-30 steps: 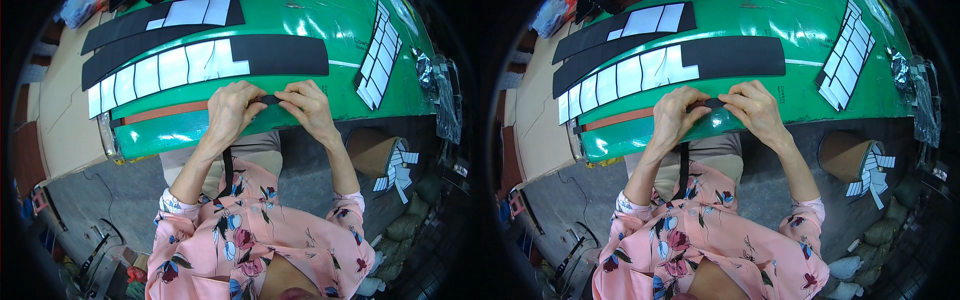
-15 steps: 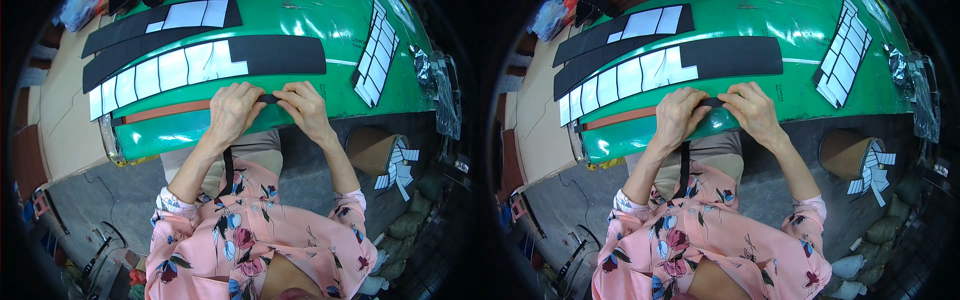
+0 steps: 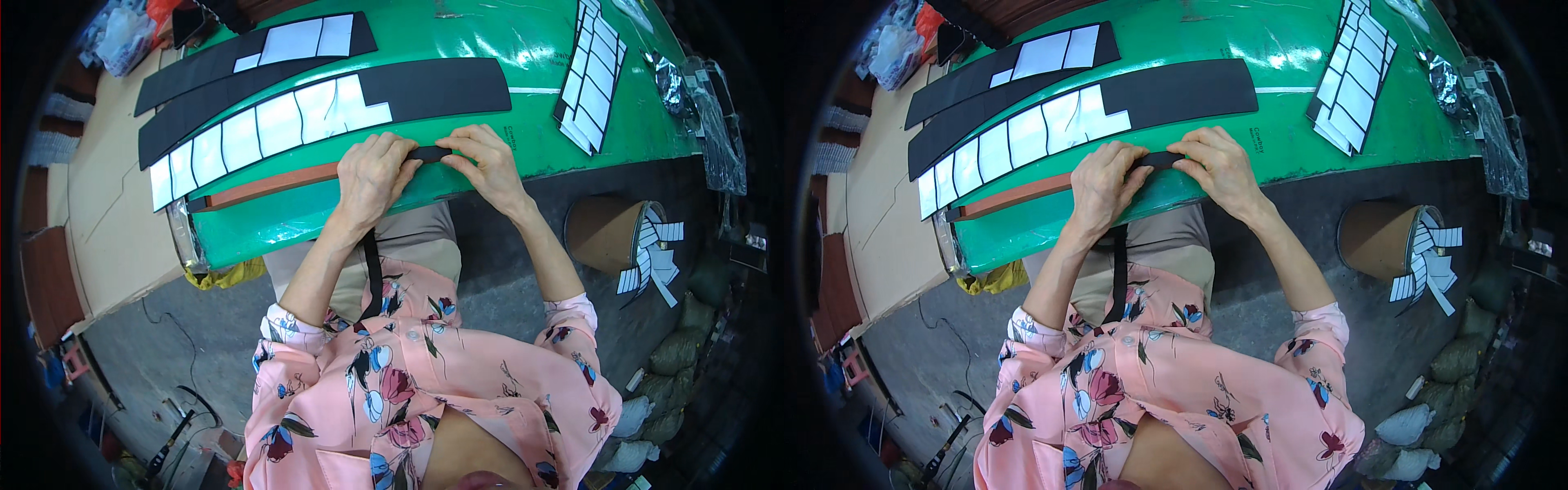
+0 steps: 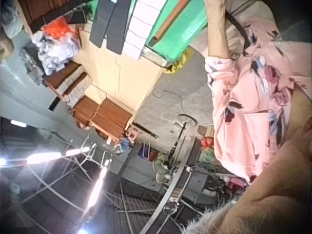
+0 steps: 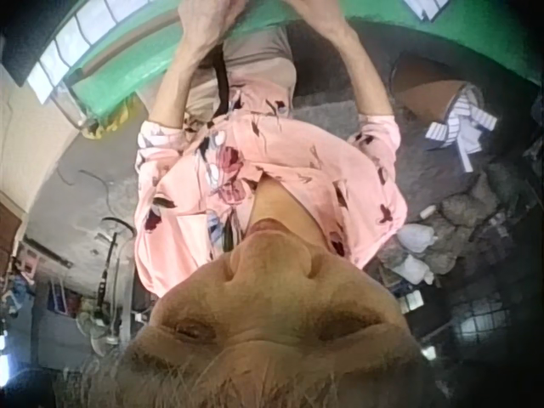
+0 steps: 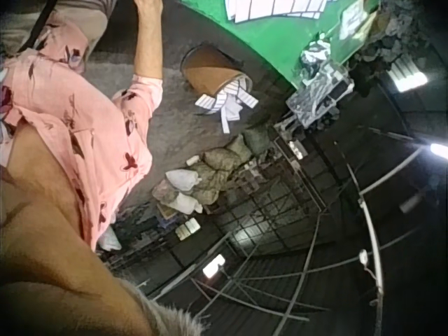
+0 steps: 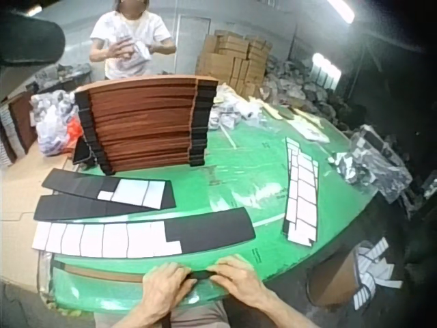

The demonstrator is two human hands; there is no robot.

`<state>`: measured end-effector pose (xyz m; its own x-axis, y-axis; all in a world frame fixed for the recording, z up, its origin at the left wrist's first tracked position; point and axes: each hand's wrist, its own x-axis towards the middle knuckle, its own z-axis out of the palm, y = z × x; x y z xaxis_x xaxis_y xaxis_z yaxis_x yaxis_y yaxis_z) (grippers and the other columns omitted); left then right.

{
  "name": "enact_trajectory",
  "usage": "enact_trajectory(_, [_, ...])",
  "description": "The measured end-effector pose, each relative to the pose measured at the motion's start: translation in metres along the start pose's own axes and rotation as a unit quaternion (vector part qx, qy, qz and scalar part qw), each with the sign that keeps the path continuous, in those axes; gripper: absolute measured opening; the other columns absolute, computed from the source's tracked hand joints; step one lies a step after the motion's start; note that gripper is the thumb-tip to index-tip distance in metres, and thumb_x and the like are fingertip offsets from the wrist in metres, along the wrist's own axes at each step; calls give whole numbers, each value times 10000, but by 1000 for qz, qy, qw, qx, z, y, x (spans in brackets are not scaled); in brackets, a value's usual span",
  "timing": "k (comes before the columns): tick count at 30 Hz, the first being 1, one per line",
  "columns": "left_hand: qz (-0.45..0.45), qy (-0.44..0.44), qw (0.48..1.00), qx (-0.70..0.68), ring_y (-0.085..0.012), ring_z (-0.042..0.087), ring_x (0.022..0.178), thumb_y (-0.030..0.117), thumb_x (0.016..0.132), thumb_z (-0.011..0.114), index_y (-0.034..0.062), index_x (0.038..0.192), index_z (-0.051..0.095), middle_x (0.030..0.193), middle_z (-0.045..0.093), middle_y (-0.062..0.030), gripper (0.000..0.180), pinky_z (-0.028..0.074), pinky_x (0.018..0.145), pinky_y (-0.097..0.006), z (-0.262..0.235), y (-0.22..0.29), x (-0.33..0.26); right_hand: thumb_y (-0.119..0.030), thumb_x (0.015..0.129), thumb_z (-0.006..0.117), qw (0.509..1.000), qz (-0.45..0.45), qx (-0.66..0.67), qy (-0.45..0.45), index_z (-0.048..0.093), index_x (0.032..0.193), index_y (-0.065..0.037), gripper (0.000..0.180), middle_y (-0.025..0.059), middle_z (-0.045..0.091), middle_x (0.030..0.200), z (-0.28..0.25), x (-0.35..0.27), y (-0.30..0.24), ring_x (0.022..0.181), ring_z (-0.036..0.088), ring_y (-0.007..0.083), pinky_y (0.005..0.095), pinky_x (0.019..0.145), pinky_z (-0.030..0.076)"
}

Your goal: Applying black adhesive foam strips to curved wooden furniture components.

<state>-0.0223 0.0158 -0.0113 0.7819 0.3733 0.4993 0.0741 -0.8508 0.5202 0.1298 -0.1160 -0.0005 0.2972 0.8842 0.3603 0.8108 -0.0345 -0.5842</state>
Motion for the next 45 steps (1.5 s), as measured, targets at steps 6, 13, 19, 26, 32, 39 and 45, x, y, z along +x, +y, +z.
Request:
enact_trajectory(6, [-14,-14,1000,-7,-224,580,682,132,706,711,66,890,637,793,596,-47,209,442,585,-334,-2,-1,-1,-92,713,696,999,-1,-31,-15,669,913,-63,204,60,599,868,-8,5,-10,829,566,231,338,707,474])
enact_trajectory(13, [-29,-20,999,-23,-220,591,699,137,714,708,54,896,645,799,606,-55,210,458,605,-324,-5,-3,2,-129,713,704,999,-8,-46,-25,678,906,-84,200,40,603,864,-11,9,-9,805,563,215,329,694,474])
enact_trajectory(19, [-58,-40,996,-52,-215,606,732,136,703,718,50,917,653,821,623,-62,240,471,631,-316,-7,-2,2,-141,708,712,999,20,-33,-22,687,911,-99,208,27,611,870,-6,5,-2,808,566,207,328,696,476])
enact_trajectory(26, [-66,-41,996,-53,-217,612,733,118,693,720,52,909,659,829,632,-62,233,474,631,-313,-6,-2,2,-138,712,710,999,25,-20,-24,690,905,-95,200,32,617,885,-5,4,-2,812,573,212,331,696,478])
enact_trajectory(32, [-83,-38,995,-46,-216,614,730,112,691,720,56,897,663,811,636,-57,221,474,627,-310,-4,-1,2,-135,712,710,999,19,-23,-12,690,906,-92,199,36,619,882,-3,3,-3,823,581,214,331,694,481])
enact_trajectory(39, [-82,-44,995,-44,-207,611,714,137,699,721,59,885,665,794,631,-53,209,468,611,-306,-6,0,4,-139,714,717,999,47,13,3,692,948,-94,239,37,602,979,5,-4,3,881,572,200,321,735,480])
enact_trajectory(45, [-71,-23,996,-39,-203,588,683,163,724,706,80,882,662,765,607,-49,183,453,593,-315,-4,2,6,-95,807,667,955,169,242,26,612,1130,-34,334,57,541,1118,9,-17,5,927,547,138,265,790,455])
